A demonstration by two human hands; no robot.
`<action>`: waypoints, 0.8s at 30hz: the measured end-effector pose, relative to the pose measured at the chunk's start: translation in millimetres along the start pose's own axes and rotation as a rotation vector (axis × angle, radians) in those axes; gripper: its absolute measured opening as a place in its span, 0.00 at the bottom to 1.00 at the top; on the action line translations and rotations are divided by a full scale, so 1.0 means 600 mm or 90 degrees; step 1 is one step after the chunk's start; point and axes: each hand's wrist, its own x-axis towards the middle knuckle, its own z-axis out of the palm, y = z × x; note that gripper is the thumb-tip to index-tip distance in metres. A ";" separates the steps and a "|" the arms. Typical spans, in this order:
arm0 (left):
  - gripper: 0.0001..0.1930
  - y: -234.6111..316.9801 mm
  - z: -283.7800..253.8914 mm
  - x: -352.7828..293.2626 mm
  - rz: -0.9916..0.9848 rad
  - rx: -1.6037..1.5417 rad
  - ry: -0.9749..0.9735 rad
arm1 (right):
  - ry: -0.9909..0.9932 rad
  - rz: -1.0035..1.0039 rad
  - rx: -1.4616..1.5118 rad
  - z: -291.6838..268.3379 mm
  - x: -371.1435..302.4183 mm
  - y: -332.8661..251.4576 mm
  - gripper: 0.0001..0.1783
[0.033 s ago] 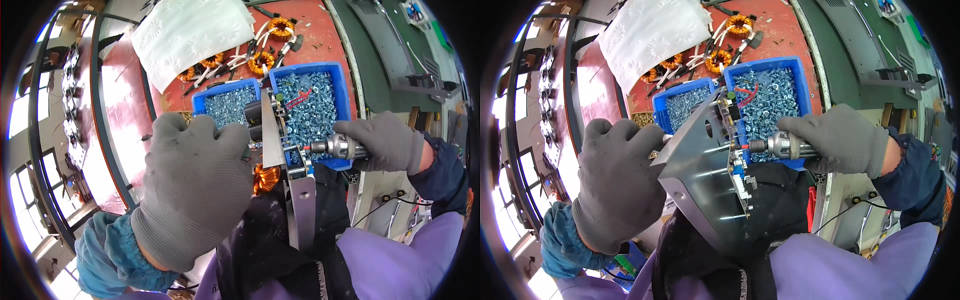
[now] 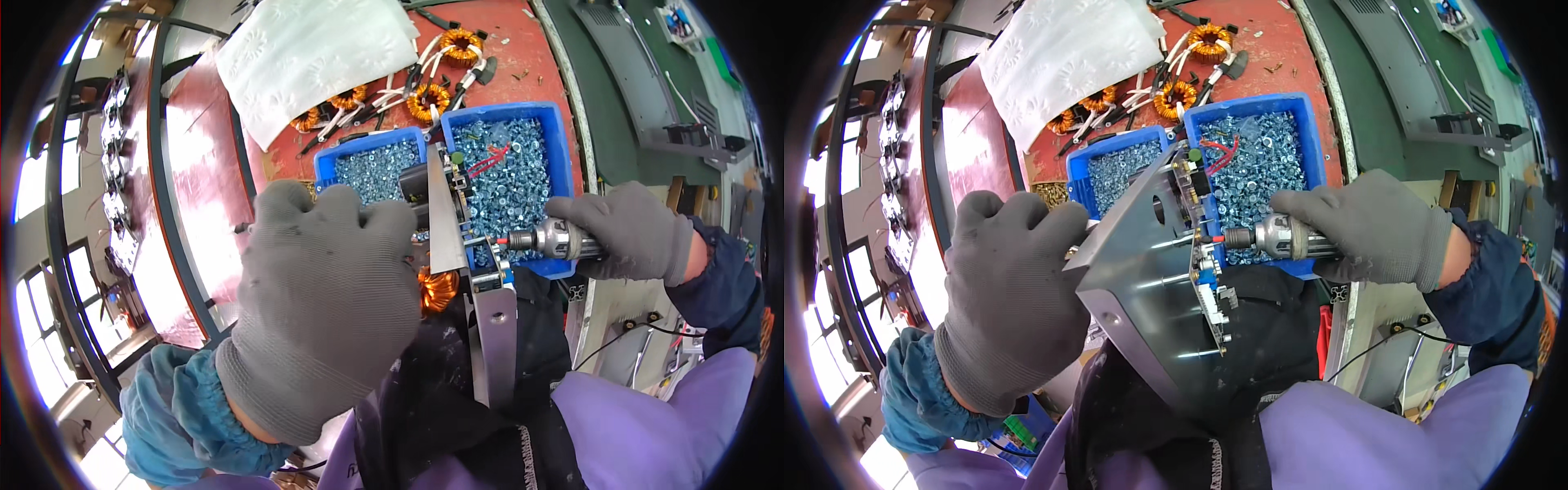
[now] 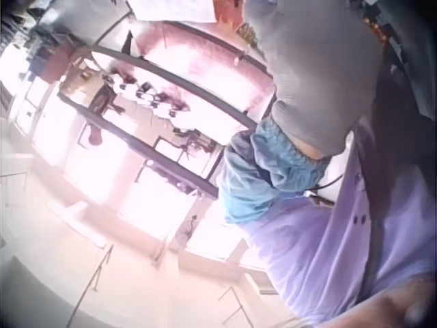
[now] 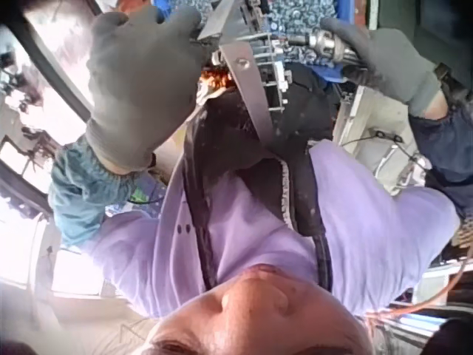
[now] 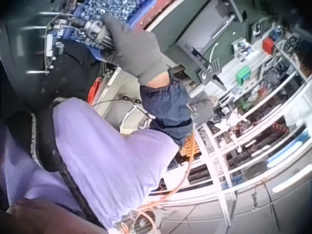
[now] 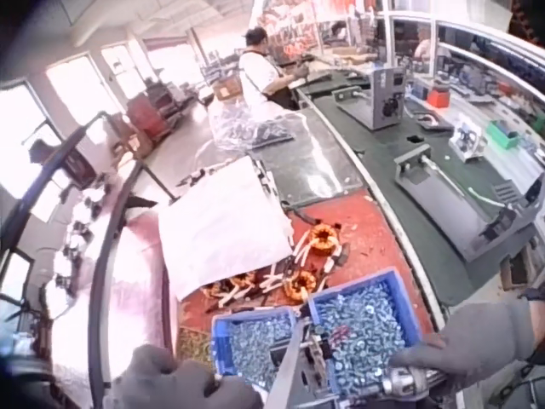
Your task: Assembling electrical components onto a metal baseplate using an air screwdriver in a workshop setting.
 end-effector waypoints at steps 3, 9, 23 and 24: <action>0.10 0.003 0.000 -0.001 -0.056 -0.005 0.041 | 0.012 -0.003 -0.018 -0.006 0.003 -0.004 0.45; 0.05 0.000 0.009 -0.008 0.012 0.011 0.036 | 0.062 -0.019 -0.096 -0.006 0.001 -0.009 0.44; 0.07 -0.022 0.007 -0.005 0.021 0.023 -0.059 | 0.165 -0.014 -0.103 0.083 0.007 0.021 0.44; 0.08 -0.021 -0.001 -0.010 0.014 0.034 -0.068 | 0.176 -0.026 -0.104 0.079 0.010 0.019 0.44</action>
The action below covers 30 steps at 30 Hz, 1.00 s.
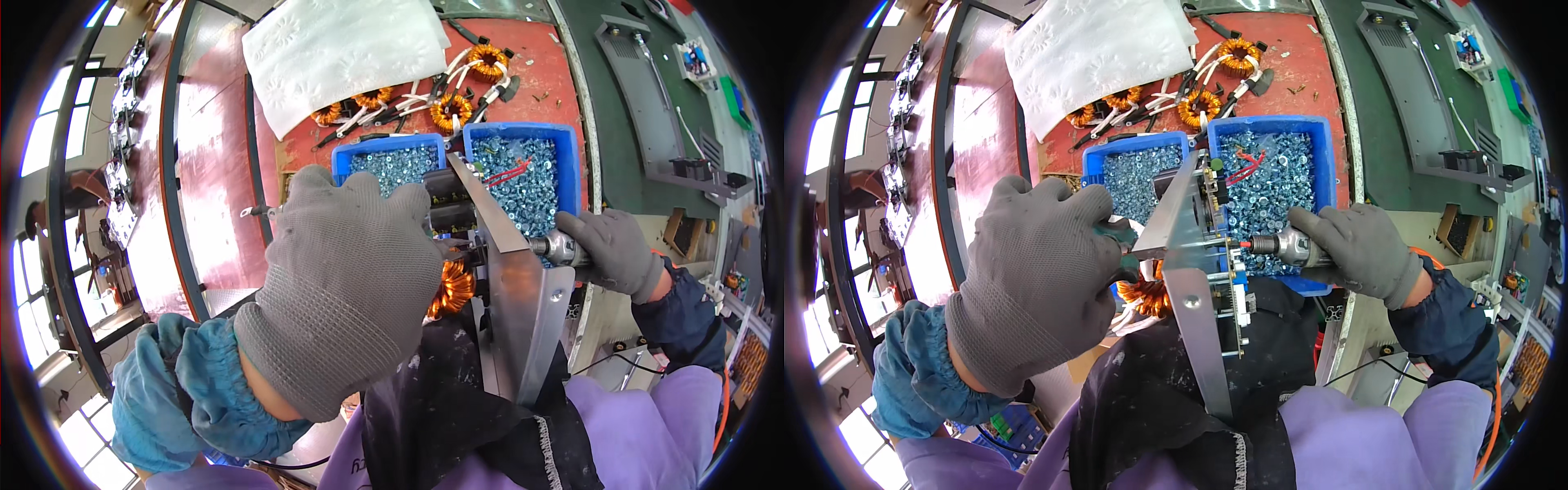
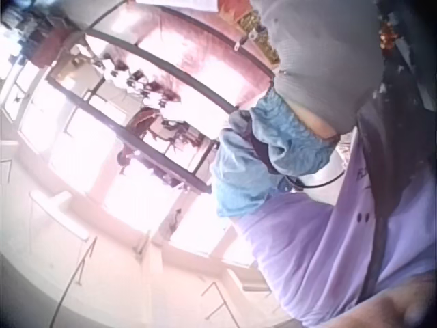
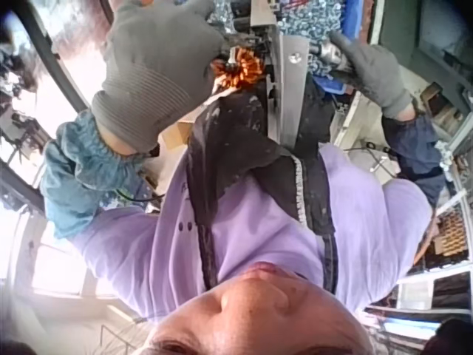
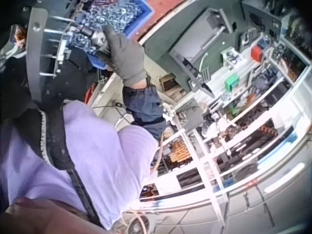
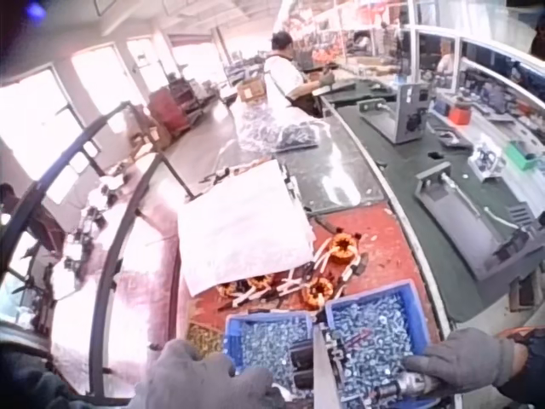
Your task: Assembling electrical components onto a metal baseplate using an air screwdriver in a workshop setting.
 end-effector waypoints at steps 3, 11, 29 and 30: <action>0.07 -0.011 -0.016 -0.012 -0.017 0.070 -0.022 | 0.015 -0.026 0.020 -0.004 0.009 -0.001 0.43; 0.12 -0.181 0.109 -0.009 -0.348 -0.193 0.015 | -0.032 0.046 0.011 0.006 -0.004 -0.013 0.44; 0.15 -0.208 0.436 0.029 -0.453 0.015 0.480 | -0.024 0.086 0.129 0.013 -0.011 -0.039 0.39; 0.15 -0.190 0.428 0.032 -0.450 0.004 0.482 | -0.029 0.093 0.124 0.010 -0.010 -0.038 0.39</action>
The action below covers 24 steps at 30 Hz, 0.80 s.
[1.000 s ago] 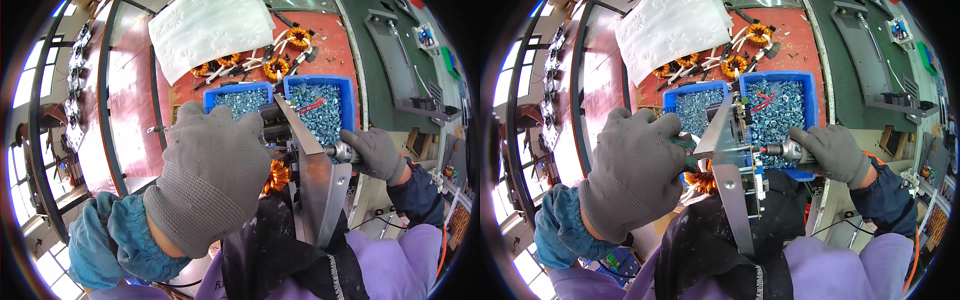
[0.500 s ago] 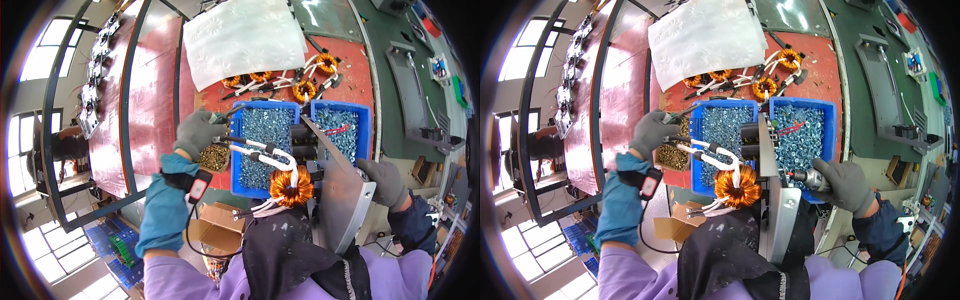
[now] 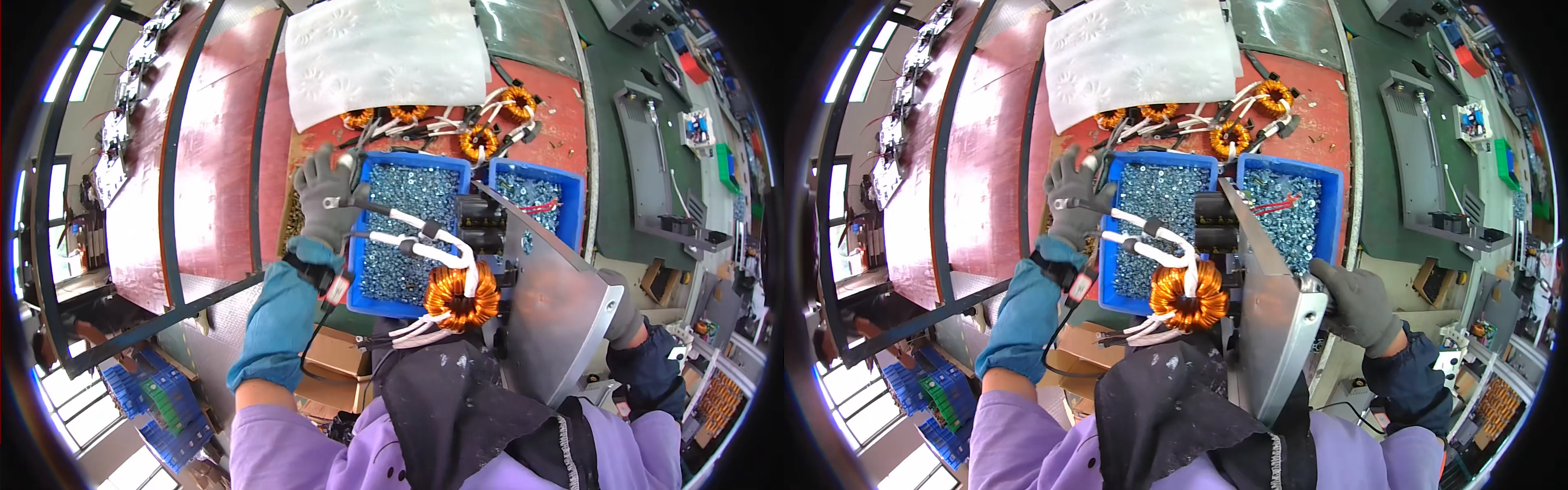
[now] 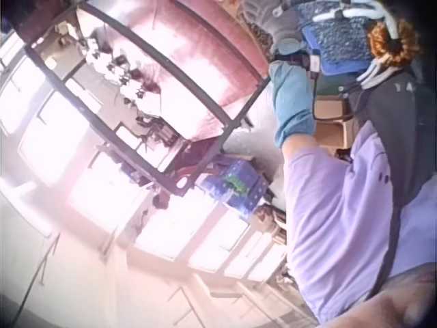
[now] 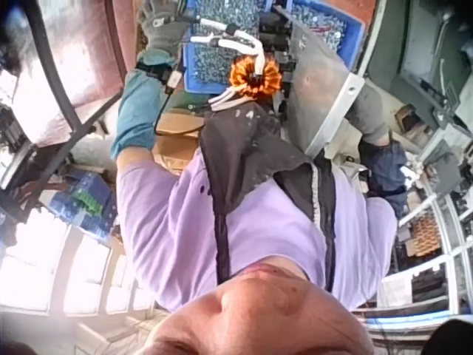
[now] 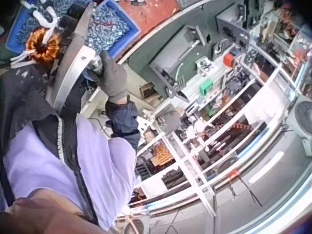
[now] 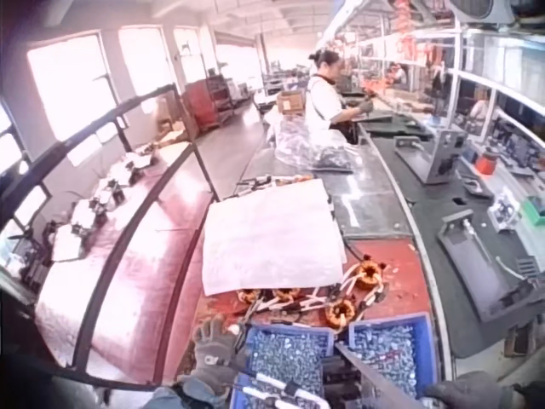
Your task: Assembling electrical components onto a metal baseplate using an air screwdriver in a workshop setting.
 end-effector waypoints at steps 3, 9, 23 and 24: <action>0.14 0.051 -0.026 -0.029 0.170 -0.056 -0.536 | -0.027 0.016 -0.012 0.003 -0.006 0.005 0.42; 0.09 0.079 0.047 -0.177 0.149 -0.142 -0.476 | -0.003 0.020 0.017 0.009 -0.007 0.002 0.43; 0.16 0.110 0.010 -0.187 -0.140 -0.262 -0.539 | -0.003 0.021 -0.044 -0.003 0.005 0.001 0.40; 0.15 0.122 0.011 -0.173 -0.154 -0.221 -0.635 | 0.001 0.022 -0.046 -0.002 0.002 0.004 0.41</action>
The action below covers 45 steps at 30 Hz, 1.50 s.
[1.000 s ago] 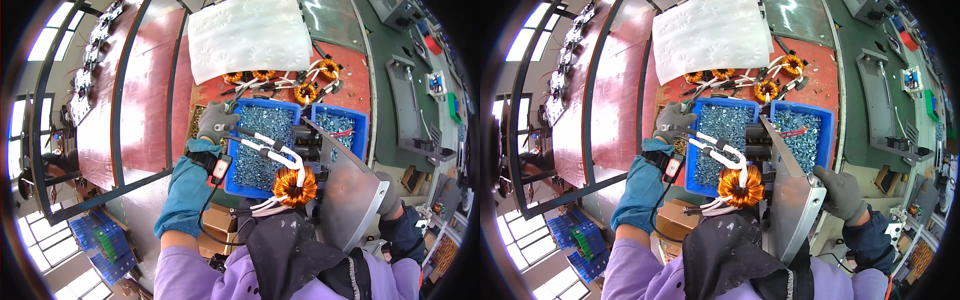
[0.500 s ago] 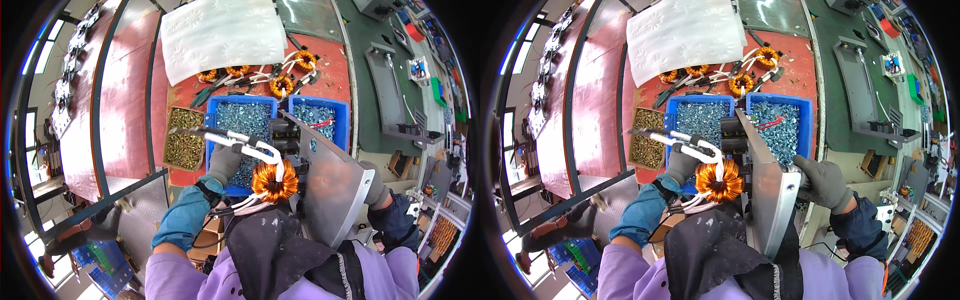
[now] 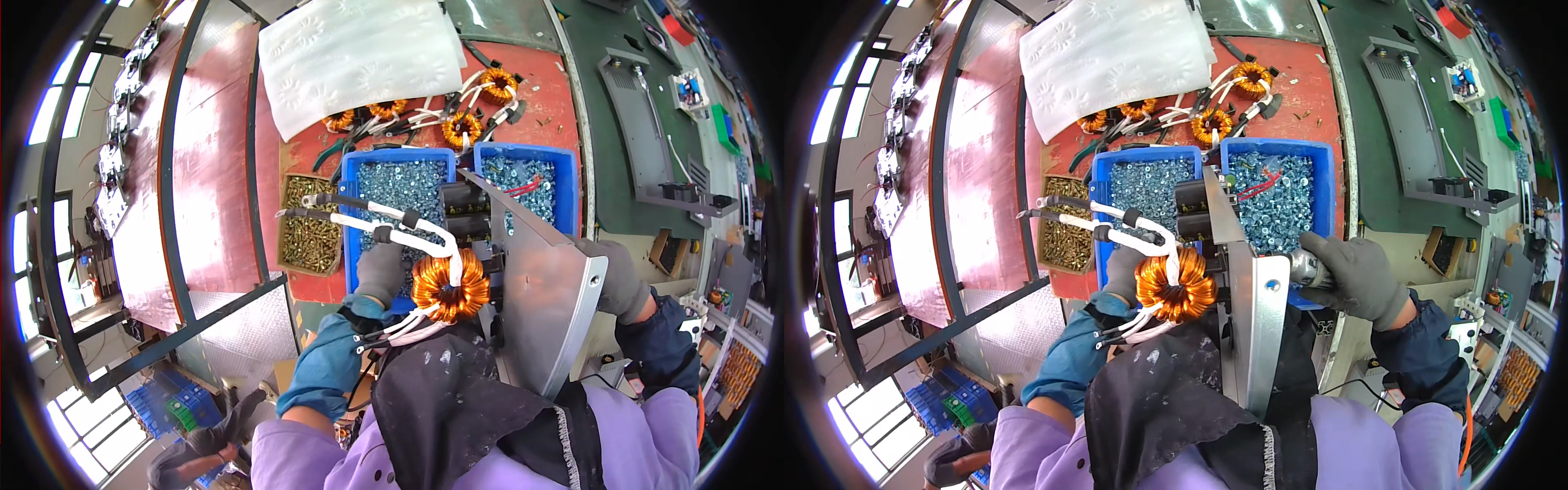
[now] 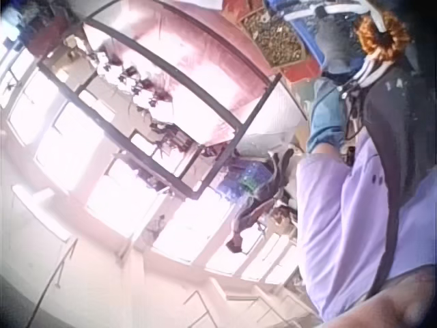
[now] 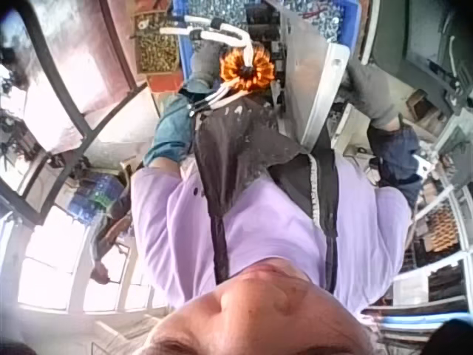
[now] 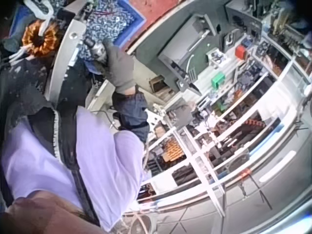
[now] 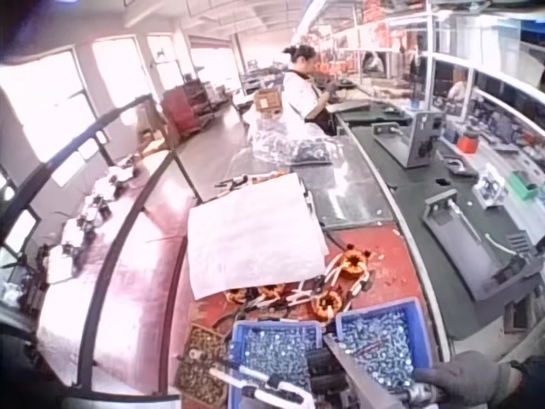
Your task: Assembling electrical components onto a metal baseplate using an air screwdriver in a workshop setting.
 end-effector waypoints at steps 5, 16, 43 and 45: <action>0.15 -0.098 0.079 0.025 0.085 -0.197 0.059 | -0.049 0.031 0.029 0.002 0.012 -0.010 0.37; 0.04 -0.147 -0.168 -0.106 -0.071 -0.498 0.166 | 0.069 0.134 0.084 0.115 -0.028 0.048 0.38; 0.18 0.258 -0.309 -0.068 0.210 0.016 -0.161 | -0.131 0.539 0.649 0.173 -0.163 0.099 0.17; 0.19 0.263 -0.309 -0.066 0.226 0.059 -0.183 | -0.131 0.524 0.628 0.182 -0.167 0.105 0.19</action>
